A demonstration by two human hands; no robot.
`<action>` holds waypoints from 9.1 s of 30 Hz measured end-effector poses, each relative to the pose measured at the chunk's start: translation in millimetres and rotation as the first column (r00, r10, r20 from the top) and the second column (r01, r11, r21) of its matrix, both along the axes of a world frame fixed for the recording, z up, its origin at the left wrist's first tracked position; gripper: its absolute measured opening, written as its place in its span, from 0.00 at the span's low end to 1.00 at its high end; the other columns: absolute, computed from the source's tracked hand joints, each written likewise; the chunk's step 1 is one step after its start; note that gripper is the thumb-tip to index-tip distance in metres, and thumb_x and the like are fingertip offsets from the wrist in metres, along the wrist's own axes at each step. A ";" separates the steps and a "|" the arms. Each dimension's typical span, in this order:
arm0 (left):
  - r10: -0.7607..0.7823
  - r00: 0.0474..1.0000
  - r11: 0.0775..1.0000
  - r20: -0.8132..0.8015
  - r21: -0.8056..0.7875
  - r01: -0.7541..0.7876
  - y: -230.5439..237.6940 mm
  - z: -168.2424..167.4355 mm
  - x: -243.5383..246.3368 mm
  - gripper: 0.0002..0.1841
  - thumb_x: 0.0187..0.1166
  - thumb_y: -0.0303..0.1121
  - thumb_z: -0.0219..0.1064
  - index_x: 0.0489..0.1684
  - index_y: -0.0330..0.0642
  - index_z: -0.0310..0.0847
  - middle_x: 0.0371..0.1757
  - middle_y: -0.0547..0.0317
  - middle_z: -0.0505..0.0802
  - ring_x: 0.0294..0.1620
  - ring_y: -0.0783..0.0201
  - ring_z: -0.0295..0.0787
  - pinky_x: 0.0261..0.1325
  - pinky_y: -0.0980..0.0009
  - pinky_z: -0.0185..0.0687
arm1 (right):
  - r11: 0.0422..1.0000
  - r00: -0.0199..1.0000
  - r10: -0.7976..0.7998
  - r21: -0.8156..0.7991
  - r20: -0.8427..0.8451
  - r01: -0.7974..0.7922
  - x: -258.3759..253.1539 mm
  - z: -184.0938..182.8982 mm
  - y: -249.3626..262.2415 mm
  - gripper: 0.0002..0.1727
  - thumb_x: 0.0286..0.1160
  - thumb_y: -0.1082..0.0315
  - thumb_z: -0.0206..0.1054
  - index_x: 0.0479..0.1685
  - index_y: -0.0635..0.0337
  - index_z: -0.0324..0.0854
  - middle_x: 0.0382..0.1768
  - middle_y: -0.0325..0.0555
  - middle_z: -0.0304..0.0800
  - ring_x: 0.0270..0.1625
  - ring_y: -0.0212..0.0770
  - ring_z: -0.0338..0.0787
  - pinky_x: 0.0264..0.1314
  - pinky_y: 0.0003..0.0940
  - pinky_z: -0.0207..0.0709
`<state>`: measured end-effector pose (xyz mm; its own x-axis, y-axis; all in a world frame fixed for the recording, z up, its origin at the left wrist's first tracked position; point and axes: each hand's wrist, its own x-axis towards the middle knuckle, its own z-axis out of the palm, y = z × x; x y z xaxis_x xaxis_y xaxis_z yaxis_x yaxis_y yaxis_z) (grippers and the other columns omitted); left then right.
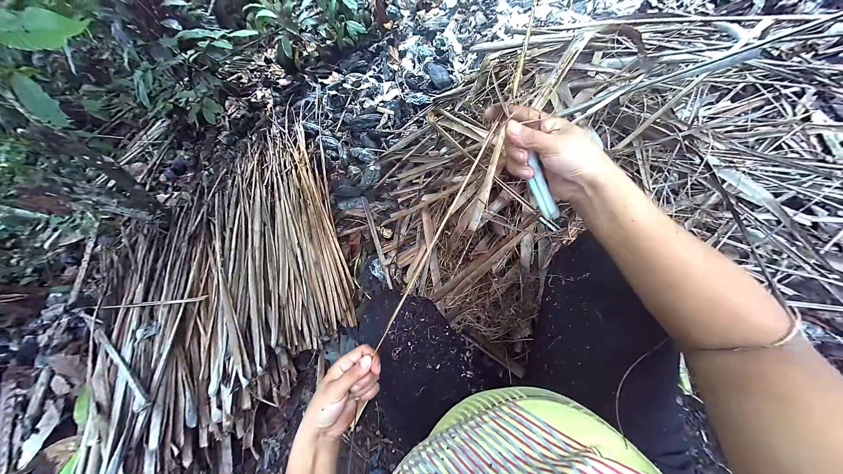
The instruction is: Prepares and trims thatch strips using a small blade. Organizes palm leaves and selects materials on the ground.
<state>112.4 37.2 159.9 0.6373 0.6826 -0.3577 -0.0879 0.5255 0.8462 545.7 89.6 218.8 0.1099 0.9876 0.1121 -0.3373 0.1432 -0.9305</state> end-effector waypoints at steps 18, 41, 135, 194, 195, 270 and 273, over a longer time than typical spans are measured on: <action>0.324 0.906 0.866 -0.271 0.470 -0.170 -3.1 25.3 83.0 0.13 0.84 0.26 0.52 0.40 0.45 0.86 0.17 0.82 0.77 0.15 0.86 0.65 0.20 0.88 0.62 | 0.889 0.909 0.409 -0.257 0.079 -0.378 -101.9 -16.3 -58.2 0.34 0.84 0.72 0.59 0.91 0.51 0.57 0.27 0.35 0.81 0.20 0.23 0.74 0.21 0.18 0.70; 0.505 0.831 0.444 -0.233 0.896 -0.019 -23.0 13.2 72.2 0.13 0.86 0.28 0.55 0.41 0.32 0.86 0.35 0.73 0.90 0.31 0.92 0.75 0.35 0.93 0.70 | 0.953 0.957 0.291 -0.081 -0.019 -0.291 -85.2 -9.3 -46.0 0.20 0.88 0.70 0.50 0.76 0.58 0.74 0.26 0.26 0.77 0.19 0.17 0.69 0.22 0.12 0.66; 0.485 0.824 0.427 -0.293 0.902 0.070 -31.9 20.0 70.4 0.18 0.92 0.35 0.52 0.44 0.33 0.86 0.21 0.77 0.77 0.21 0.92 0.64 0.27 0.93 0.62 | 0.766 0.789 0.615 -0.244 0.006 -0.595 -124.4 -15.2 -75.4 0.20 0.88 0.69 0.55 0.76 0.60 0.73 0.25 0.28 0.73 0.19 0.18 0.66 0.22 0.13 0.62; 0.494 0.841 0.474 -0.221 0.879 -0.047 -46.7 20.2 63.7 0.15 0.91 0.34 0.54 0.49 0.36 0.87 0.27 0.79 0.83 0.24 0.92 0.68 0.28 0.93 0.64 | 0.917 0.928 0.341 -0.165 -0.149 -0.363 -94.6 -5.7 -57.5 0.20 0.91 0.68 0.47 0.75 0.57 0.75 0.21 0.26 0.71 0.16 0.17 0.66 0.18 0.11 0.62; 0.483 0.847 0.510 -0.223 0.858 -0.064 -47.0 21.1 62.9 0.15 0.91 0.35 0.53 0.49 0.38 0.87 0.23 0.81 0.79 0.22 0.92 0.65 0.26 0.92 0.62 | 0.953 0.951 0.255 -0.119 -0.172 -0.277 -85.7 -4.3 -51.6 0.21 0.91 0.67 0.46 0.76 0.56 0.74 0.19 0.25 0.68 0.15 0.18 0.65 0.17 0.12 0.63; -0.124 0.979 0.980 0.160 0.175 0.095 -53.4 44.5 57.0 0.12 0.91 0.44 0.57 0.44 0.54 0.85 0.18 0.87 0.70 0.18 0.91 0.62 0.23 0.92 0.58 | 0.587 0.601 0.799 0.187 0.020 -0.787 -106.1 -21.0 -76.1 0.26 0.88 0.51 0.59 0.73 0.62 0.77 0.23 0.21 0.74 0.23 0.09 0.68 0.23 0.06 0.59; -0.110 0.956 0.994 0.274 0.004 0.113 -51.5 42.8 57.9 0.11 0.89 0.43 0.59 0.42 0.53 0.86 0.16 0.87 0.71 0.16 0.90 0.65 0.22 0.91 0.61 | 0.692 0.718 0.690 0.206 0.090 -0.691 -112.0 -21.4 -81.9 0.20 0.89 0.59 0.57 0.65 0.65 0.80 0.28 0.23 0.79 0.25 0.08 0.67 0.26 0.06 0.60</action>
